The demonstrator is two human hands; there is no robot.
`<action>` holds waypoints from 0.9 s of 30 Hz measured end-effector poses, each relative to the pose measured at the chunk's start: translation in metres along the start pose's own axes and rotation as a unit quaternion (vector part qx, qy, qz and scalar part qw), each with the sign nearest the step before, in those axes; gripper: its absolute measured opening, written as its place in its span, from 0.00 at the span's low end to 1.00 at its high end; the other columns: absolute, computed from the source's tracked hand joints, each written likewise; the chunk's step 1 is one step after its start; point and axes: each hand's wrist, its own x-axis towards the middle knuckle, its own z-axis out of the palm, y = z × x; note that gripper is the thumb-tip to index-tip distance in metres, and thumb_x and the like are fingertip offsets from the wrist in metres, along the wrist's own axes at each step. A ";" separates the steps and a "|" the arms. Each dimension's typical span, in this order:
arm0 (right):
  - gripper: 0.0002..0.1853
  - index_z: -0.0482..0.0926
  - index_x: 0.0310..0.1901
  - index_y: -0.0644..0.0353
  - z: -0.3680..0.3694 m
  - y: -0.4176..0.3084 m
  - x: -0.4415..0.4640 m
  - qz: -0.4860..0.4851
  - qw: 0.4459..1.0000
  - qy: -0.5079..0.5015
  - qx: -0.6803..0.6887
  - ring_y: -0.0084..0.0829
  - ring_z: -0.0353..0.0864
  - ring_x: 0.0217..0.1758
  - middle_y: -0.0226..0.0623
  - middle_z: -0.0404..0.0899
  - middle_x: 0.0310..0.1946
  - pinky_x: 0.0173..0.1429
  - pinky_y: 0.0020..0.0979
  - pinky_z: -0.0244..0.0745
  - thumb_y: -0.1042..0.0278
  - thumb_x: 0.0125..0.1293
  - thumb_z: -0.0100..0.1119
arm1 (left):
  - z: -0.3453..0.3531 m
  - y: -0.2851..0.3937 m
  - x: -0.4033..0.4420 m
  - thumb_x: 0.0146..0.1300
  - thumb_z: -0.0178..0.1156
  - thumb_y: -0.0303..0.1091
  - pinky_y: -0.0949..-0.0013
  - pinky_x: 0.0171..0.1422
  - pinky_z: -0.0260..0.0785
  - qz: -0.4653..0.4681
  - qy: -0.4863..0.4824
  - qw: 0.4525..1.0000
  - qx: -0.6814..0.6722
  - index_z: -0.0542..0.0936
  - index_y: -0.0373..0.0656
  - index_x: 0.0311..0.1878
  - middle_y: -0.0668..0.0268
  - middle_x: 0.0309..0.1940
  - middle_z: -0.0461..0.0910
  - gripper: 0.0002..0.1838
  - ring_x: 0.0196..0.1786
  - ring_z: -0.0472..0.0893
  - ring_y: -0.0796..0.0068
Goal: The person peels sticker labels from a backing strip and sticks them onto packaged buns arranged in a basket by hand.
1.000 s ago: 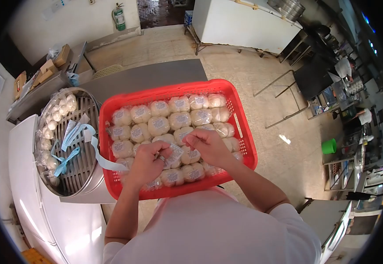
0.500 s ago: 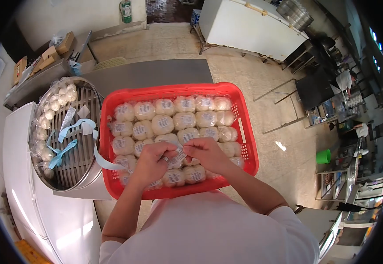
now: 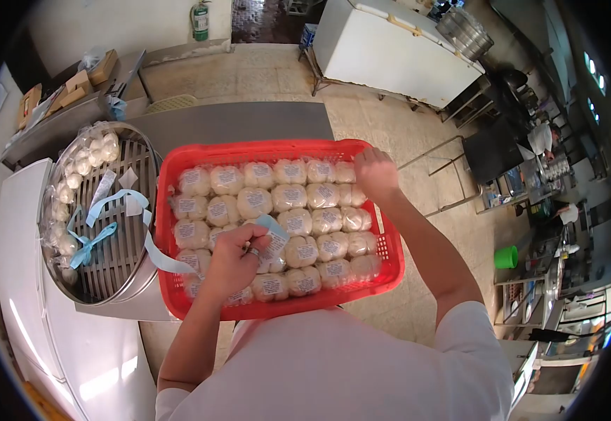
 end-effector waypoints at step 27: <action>0.24 0.73 0.62 0.73 -0.030 -0.094 -0.009 0.233 0.918 -0.027 0.318 0.57 0.79 0.62 0.62 0.79 0.57 0.67 0.50 0.75 0.62 0.73 0.58 | 0.005 -0.007 0.002 0.70 0.68 0.32 0.72 0.39 0.73 -0.065 0.061 0.996 -0.001 0.83 0.34 0.39 0.64 0.29 0.85 0.09 0.33 0.79 0.82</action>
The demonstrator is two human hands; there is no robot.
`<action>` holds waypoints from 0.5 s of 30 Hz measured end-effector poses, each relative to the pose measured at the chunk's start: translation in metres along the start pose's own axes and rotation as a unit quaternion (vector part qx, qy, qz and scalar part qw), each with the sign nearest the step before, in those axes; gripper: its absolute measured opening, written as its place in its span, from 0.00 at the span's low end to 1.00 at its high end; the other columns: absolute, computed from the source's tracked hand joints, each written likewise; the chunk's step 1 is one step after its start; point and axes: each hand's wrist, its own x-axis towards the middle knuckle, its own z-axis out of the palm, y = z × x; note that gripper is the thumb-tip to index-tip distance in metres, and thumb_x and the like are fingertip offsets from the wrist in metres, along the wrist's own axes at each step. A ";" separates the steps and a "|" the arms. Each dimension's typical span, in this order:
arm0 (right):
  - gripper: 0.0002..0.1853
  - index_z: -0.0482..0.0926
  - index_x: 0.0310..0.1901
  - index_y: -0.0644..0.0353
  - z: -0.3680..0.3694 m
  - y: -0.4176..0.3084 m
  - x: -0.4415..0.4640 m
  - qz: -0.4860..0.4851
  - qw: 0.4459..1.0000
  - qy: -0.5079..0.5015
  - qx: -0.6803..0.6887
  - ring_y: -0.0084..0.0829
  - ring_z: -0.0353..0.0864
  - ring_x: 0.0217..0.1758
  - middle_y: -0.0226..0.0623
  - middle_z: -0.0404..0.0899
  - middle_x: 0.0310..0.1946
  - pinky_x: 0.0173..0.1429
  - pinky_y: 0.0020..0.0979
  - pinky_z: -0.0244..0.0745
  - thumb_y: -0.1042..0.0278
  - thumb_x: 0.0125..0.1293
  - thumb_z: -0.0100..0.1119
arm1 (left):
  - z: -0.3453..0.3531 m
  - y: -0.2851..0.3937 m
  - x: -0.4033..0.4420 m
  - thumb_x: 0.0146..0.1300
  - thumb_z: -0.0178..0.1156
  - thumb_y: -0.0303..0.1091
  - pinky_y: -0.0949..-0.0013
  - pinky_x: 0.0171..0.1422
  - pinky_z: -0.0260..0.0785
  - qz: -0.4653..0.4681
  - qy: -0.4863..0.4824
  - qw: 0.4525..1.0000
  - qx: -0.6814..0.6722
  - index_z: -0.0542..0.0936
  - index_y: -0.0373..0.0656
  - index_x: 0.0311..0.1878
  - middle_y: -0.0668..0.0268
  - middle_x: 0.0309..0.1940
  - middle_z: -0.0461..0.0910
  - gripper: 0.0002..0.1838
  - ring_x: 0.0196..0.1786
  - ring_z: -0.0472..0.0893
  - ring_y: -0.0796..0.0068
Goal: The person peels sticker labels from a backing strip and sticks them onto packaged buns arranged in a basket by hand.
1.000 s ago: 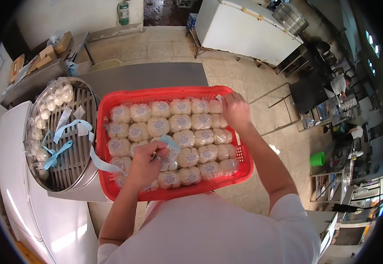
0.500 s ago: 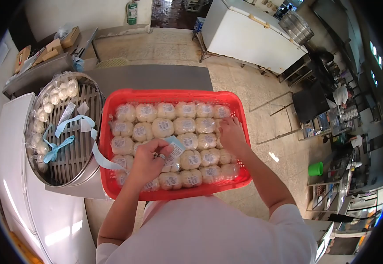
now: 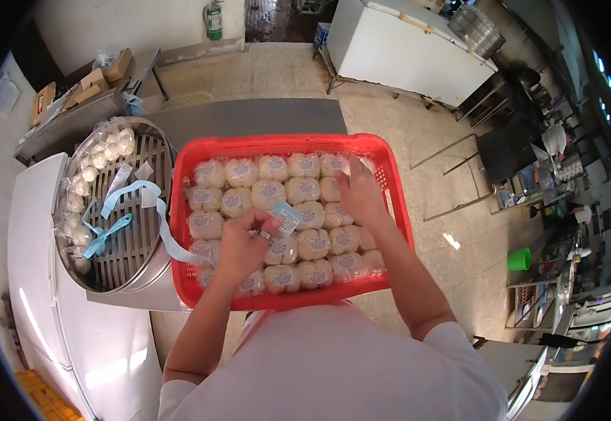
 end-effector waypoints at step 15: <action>0.15 0.84 0.48 0.63 -0.013 -0.120 -0.066 -0.193 0.966 -0.005 0.169 0.44 0.82 0.49 0.41 0.82 0.46 0.52 0.41 0.79 0.70 0.61 0.73 | -0.003 -0.008 0.007 0.72 0.66 0.31 0.74 0.42 0.73 -0.039 -0.018 0.993 -0.113 0.84 0.35 0.44 0.67 0.33 0.85 0.08 0.37 0.78 0.84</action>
